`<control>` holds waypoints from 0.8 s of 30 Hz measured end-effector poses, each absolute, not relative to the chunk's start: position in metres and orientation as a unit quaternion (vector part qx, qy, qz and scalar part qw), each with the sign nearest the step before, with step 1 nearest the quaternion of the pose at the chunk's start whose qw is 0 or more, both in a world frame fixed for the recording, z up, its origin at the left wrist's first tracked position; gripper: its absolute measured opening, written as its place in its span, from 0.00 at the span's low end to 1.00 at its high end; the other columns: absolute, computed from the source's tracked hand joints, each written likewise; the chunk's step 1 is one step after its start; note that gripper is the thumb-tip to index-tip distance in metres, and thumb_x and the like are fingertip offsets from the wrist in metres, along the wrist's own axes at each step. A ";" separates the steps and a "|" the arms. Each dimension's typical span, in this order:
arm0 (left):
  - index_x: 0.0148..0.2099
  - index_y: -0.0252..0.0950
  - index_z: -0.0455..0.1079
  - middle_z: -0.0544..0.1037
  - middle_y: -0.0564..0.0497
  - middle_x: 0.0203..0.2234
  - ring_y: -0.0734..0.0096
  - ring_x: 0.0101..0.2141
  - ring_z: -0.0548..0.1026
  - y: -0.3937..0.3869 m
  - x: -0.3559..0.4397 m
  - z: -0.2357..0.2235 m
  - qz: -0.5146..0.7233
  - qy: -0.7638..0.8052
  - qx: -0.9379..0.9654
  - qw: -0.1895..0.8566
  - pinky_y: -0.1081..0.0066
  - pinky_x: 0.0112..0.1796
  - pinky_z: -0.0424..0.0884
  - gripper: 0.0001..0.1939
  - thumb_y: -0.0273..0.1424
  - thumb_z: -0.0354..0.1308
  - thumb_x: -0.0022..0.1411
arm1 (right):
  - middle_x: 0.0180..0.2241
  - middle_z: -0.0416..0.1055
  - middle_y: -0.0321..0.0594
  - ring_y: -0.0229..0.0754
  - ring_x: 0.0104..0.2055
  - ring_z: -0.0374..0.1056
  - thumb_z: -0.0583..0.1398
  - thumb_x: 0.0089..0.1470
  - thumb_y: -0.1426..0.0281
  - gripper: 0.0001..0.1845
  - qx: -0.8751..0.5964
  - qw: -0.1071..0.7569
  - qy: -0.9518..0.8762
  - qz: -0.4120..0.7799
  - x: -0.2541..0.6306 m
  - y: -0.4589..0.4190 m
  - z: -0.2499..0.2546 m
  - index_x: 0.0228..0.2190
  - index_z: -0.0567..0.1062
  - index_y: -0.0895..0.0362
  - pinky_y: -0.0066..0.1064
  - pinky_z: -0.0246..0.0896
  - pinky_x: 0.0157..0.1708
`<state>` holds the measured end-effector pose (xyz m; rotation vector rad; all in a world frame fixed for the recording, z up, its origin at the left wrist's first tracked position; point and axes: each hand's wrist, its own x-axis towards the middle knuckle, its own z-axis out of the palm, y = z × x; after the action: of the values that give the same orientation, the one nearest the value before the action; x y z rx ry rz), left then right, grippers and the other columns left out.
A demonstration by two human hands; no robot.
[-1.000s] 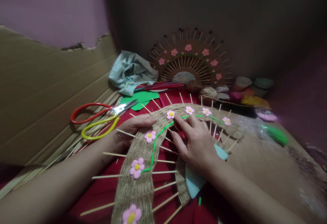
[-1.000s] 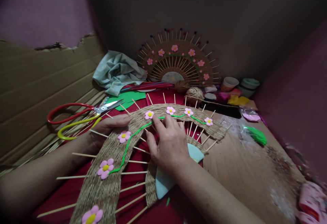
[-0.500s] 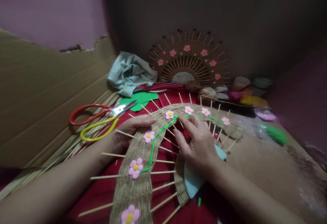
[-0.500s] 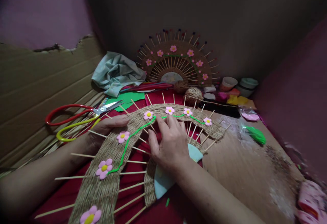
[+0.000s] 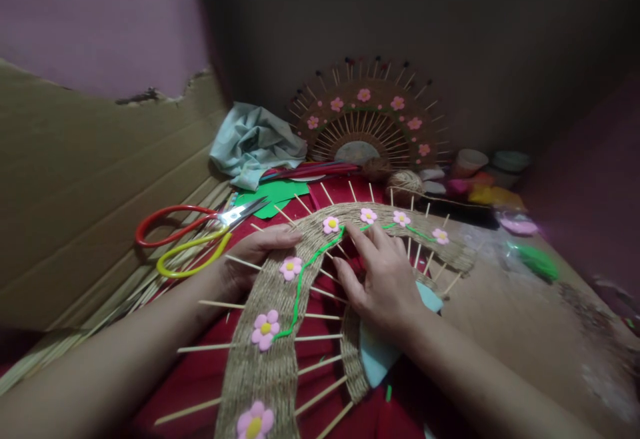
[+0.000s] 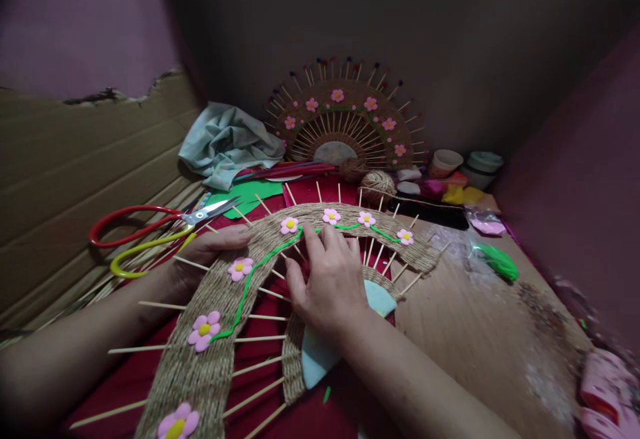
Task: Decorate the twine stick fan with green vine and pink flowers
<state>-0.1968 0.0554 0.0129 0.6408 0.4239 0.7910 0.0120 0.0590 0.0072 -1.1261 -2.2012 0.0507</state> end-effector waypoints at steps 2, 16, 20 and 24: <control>0.47 0.22 0.72 0.81 0.39 0.31 0.63 0.28 0.80 0.056 -0.200 0.010 0.370 0.202 0.299 0.856 0.72 0.30 0.77 0.14 0.26 0.54 0.61 | 0.39 0.69 0.52 0.51 0.39 0.62 0.54 0.55 0.66 0.24 -0.429 0.347 -0.834 0.016 0.013 0.058 0.007 0.50 0.70 0.66 0.44 0.58 0.40; 0.50 0.27 0.69 0.79 0.42 0.30 0.65 0.26 0.77 0.059 -0.202 0.003 0.391 0.296 0.317 0.812 0.68 0.28 0.73 0.16 0.28 0.52 0.61 | 0.33 0.69 0.48 0.50 0.37 0.63 0.53 0.55 0.66 0.22 -0.377 0.336 -0.863 -0.018 0.011 0.057 0.007 0.48 0.73 0.64 0.44 0.54 0.40; 0.51 0.29 0.69 0.79 0.42 0.31 0.64 0.27 0.77 0.061 -0.203 0.002 0.389 0.288 0.316 0.816 0.67 0.28 0.75 0.17 0.28 0.52 0.61 | 0.35 0.70 0.48 0.50 0.38 0.63 0.53 0.56 0.65 0.22 -0.370 0.334 -0.867 -0.024 0.011 0.057 0.007 0.47 0.73 0.64 0.44 0.53 0.41; 0.50 0.29 0.69 0.79 0.41 0.33 0.61 0.30 0.78 0.060 -0.204 0.003 0.372 0.279 0.317 0.827 0.62 0.33 0.75 0.17 0.30 0.51 0.61 | 0.34 0.69 0.47 0.48 0.37 0.63 0.53 0.57 0.64 0.22 -0.338 0.341 -0.877 -0.029 0.012 0.055 0.009 0.49 0.72 0.61 0.43 0.53 0.40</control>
<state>-0.2038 0.0600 0.0032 0.6725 0.5933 0.7905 0.0121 0.0550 0.0093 -0.8789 -2.2808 -0.0764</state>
